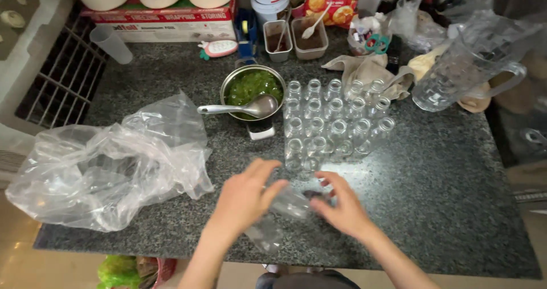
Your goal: The person takes empty plastic bottles out of a large plastic bag and arranges them in a grid pattern on a countertop by hand.
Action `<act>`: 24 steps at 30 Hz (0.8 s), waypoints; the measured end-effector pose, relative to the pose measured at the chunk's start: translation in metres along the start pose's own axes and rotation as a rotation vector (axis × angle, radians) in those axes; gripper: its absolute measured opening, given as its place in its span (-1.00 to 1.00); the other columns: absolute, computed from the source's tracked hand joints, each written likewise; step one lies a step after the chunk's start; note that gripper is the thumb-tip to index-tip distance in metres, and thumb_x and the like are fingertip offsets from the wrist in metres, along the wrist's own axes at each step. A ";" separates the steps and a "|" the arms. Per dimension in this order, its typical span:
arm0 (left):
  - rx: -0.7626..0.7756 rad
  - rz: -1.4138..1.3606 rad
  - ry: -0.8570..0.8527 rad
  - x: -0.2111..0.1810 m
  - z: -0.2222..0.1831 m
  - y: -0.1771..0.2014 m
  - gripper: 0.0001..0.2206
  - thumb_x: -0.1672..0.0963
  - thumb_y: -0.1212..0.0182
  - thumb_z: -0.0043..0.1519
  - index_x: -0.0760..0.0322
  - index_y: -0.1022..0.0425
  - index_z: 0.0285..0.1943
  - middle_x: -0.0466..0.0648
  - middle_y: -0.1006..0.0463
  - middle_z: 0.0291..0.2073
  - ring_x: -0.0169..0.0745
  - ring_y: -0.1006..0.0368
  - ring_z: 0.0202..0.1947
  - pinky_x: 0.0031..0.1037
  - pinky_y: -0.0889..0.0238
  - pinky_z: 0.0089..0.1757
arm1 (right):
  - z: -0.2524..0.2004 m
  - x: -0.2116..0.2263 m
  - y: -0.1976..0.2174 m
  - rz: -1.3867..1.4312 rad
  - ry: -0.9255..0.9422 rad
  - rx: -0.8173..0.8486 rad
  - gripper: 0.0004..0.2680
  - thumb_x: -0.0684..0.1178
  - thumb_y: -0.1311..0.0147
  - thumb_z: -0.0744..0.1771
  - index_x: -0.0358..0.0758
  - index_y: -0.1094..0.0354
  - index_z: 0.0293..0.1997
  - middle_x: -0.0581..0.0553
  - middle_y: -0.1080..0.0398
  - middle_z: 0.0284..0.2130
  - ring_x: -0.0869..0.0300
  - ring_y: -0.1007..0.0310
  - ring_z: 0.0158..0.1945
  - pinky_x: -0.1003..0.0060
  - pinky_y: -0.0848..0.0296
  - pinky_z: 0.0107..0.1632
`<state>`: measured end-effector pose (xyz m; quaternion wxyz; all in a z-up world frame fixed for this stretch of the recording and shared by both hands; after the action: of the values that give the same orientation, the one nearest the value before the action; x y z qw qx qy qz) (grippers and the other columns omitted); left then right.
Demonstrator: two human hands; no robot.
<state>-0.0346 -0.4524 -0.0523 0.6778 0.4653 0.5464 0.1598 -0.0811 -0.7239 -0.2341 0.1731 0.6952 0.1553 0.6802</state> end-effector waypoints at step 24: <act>-0.142 0.155 -0.199 -0.029 -0.007 -0.014 -0.36 -0.12 -0.25 0.63 0.09 -0.31 0.85 -0.02 -0.61 0.09 -0.02 -0.50 -0.57 -0.21 -0.37 -0.55 | 0.045 -0.081 0.042 -0.035 -0.199 -0.219 -0.45 0.03 -0.51 0.40 -0.18 -0.45 0.63 -0.16 -0.63 0.28 0.12 -0.71 0.26 0.18 -0.81 0.16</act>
<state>-0.0550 -0.4780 -0.0460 0.7455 0.4705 0.4263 0.2029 -0.0390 -0.7992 -0.2886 0.2742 0.7332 0.0740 0.6178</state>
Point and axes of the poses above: each hand's wrist, its own z-axis towards the middle knuckle, its own y-axis out of the back of the hand, x = y × z, the point moved 9 cm from there along z, towards the middle knuckle
